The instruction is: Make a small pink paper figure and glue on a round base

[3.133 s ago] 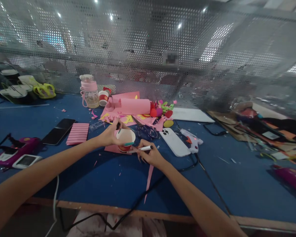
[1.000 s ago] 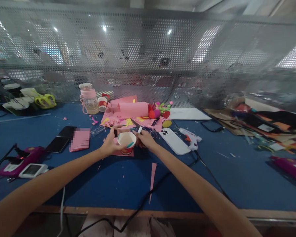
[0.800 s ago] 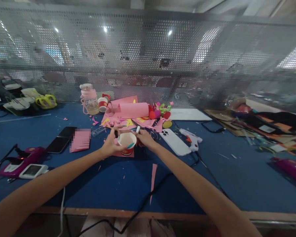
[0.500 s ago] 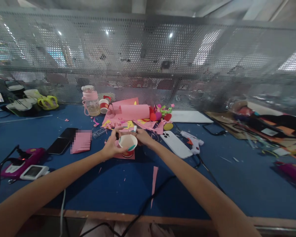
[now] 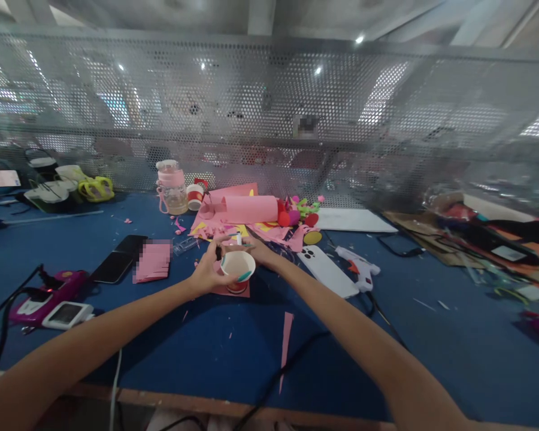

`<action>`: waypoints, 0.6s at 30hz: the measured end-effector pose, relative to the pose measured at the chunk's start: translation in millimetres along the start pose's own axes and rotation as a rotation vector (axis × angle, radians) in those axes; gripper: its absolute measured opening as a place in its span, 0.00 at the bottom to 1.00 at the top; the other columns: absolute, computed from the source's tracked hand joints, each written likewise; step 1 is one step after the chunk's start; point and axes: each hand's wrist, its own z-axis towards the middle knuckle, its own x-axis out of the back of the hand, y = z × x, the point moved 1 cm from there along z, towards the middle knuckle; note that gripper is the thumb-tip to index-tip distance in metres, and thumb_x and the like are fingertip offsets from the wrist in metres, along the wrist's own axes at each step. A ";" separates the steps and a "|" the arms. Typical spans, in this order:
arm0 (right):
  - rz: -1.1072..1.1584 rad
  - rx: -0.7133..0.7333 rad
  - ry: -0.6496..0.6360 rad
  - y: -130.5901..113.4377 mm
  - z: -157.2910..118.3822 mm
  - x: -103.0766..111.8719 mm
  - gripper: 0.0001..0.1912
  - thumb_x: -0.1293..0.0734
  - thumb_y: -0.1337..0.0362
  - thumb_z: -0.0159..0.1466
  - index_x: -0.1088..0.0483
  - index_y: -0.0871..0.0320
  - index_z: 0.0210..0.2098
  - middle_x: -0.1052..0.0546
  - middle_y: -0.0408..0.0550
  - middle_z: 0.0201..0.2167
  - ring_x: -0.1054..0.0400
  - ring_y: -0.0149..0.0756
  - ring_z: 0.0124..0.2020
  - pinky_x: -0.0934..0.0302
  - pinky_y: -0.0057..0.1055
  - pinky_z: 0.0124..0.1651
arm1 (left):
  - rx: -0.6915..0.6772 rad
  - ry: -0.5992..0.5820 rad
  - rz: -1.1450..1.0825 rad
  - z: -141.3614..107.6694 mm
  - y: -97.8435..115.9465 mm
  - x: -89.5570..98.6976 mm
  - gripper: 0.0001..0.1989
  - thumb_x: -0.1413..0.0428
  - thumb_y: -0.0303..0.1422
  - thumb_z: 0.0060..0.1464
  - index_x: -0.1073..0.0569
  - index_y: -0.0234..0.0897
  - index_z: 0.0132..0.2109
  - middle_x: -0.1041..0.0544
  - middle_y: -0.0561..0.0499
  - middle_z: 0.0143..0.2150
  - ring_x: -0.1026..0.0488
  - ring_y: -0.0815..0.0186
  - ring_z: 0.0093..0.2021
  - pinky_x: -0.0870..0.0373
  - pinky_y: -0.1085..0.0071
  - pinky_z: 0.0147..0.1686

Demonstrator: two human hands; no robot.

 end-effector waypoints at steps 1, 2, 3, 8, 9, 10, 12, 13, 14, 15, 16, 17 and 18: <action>0.004 -0.007 -0.007 -1.2 0.1 -0.9 0.17 0.29 0.55 0.46 0.31 0.62 0.29 0.29 0.45 0.23 0.37 0.30 0.23 0.44 0.27 0.27 | 0.000 -0.006 0.001 -0.1 -0.6 -0.1 0.37 0.35 0.39 0.32 0.40 0.37 0.51 0.36 0.41 0.52 0.37 0.51 0.53 0.40 0.52 0.52; 0.007 -0.014 -0.015 -2.1 0.3 -1.8 0.18 0.29 0.54 0.46 0.31 0.62 0.29 0.29 0.44 0.23 0.38 0.30 0.23 0.44 0.28 0.27 | 0.002 -0.007 0.008 -0.2 -1.1 -0.2 0.38 0.35 0.39 0.32 0.41 0.37 0.51 0.36 0.41 0.52 0.37 0.50 0.53 0.39 0.52 0.52; 0.008 -0.020 -0.025 -2.8 0.7 -2.7 0.19 0.29 0.53 0.45 0.32 0.62 0.28 0.29 0.44 0.23 0.38 0.29 0.23 0.44 0.28 0.27 | 0.003 -0.006 0.018 -0.2 -1.6 -0.2 0.39 0.35 0.39 0.32 0.41 0.38 0.52 0.35 0.41 0.52 0.36 0.50 0.53 0.39 0.52 0.52; 0.002 -0.026 -0.057 -2.3 5.2 -5.5 0.20 0.28 0.51 0.44 0.32 0.61 0.27 0.29 0.44 0.24 0.38 0.30 0.25 0.44 0.28 0.28 | 0.019 -0.008 0.053 -0.3 -1.8 0.1 0.40 0.35 0.40 0.32 0.42 0.38 0.53 0.32 0.45 0.46 0.33 0.53 0.48 0.35 0.52 0.48; -0.002 -0.025 -0.062 -1.9 6.3 -6.1 0.20 0.28 0.51 0.45 0.33 0.61 0.26 0.29 0.44 0.24 0.38 0.30 0.25 0.44 0.28 0.28 | 0.032 -0.015 0.054 -0.3 -1.1 0.2 0.41 0.35 0.40 0.32 0.42 0.37 0.53 0.32 0.45 0.45 0.32 0.53 0.46 0.34 0.53 0.46; -0.005 -0.025 -0.069 -1.7 7.1 -6.9 0.20 0.29 0.51 0.45 0.33 0.61 0.26 0.30 0.44 0.23 0.38 0.30 0.25 0.44 0.28 0.28 | 0.045 -0.020 0.053 -0.4 -0.2 0.4 0.41 0.35 0.40 0.32 0.42 0.36 0.54 0.32 0.44 0.44 0.32 0.54 0.45 0.34 0.54 0.45; -0.013 -0.025 -0.095 -2.3 8.4 -9.1 0.20 0.29 0.51 0.47 0.33 0.62 0.27 0.30 0.43 0.22 0.39 0.29 0.23 0.45 0.28 0.27 | 0.057 -0.025 0.051 -0.4 1.8 0.7 0.42 0.35 0.41 0.31 0.43 0.34 0.54 0.32 0.45 0.43 0.32 0.56 0.42 0.34 0.54 0.44; -0.016 -0.023 -0.110 -3.1 8.9 -10.5 0.21 0.30 0.50 0.48 0.33 0.63 0.28 0.31 0.43 0.22 0.40 0.28 0.23 0.46 0.28 0.26 | 0.056 -0.023 0.050 -0.5 2.6 0.8 0.42 0.35 0.41 0.31 0.43 0.34 0.53 0.33 0.45 0.43 0.32 0.57 0.42 0.34 0.54 0.44; -0.021 -0.020 -0.126 -4.3 9.3 -11.8 0.21 0.31 0.50 0.49 0.32 0.64 0.29 0.30 0.43 0.22 0.40 0.27 0.22 0.46 0.28 0.26 | 0.052 -0.020 0.050 -0.5 3.2 0.8 0.42 0.35 0.41 0.31 0.43 0.34 0.53 0.33 0.46 0.42 0.33 0.57 0.41 0.34 0.54 0.44; -0.028 -0.017 -0.140 -5.7 9.9 -13.1 0.21 0.31 0.50 0.51 0.32 0.64 0.30 0.30 0.43 0.22 0.40 0.27 0.22 0.46 0.28 0.26 | 0.046 -0.016 0.050 -0.5 3.4 0.9 0.41 0.35 0.41 0.31 0.42 0.35 0.53 0.33 0.46 0.42 0.33 0.57 0.41 0.34 0.54 0.44; -0.037 -0.012 -0.151 -7.2 10.7 -14.2 0.21 0.32 0.51 0.52 0.31 0.65 0.31 0.30 0.43 0.23 0.40 0.26 0.21 0.46 0.27 0.26 | 0.041 -0.013 0.049 -0.4 3.3 0.8 0.41 0.35 0.41 0.31 0.42 0.35 0.52 0.33 0.47 0.41 0.33 0.57 0.41 0.34 0.55 0.44; -0.047 -0.006 -0.159 -8.6 11.6 -15.1 0.20 0.32 0.52 0.53 0.31 0.66 0.32 0.29 0.44 0.23 0.40 0.26 0.21 0.45 0.27 0.26 | 0.039 -0.011 0.049 -0.3 2.9 0.7 0.40 0.35 0.41 0.30 0.41 0.35 0.52 0.33 0.48 0.40 0.33 0.58 0.41 0.34 0.55 0.43; -0.058 -0.001 -0.164 -9.8 12.8 -15.8 0.19 0.33 0.53 0.55 0.31 0.66 0.32 0.28 0.44 0.24 0.39 0.25 0.21 0.44 0.27 0.27 | 0.038 -0.011 0.047 -0.2 2.3 0.5 0.40 0.35 0.41 0.30 0.41 0.35 0.51 0.33 0.48 0.39 0.33 0.58 0.40 0.34 0.55 0.43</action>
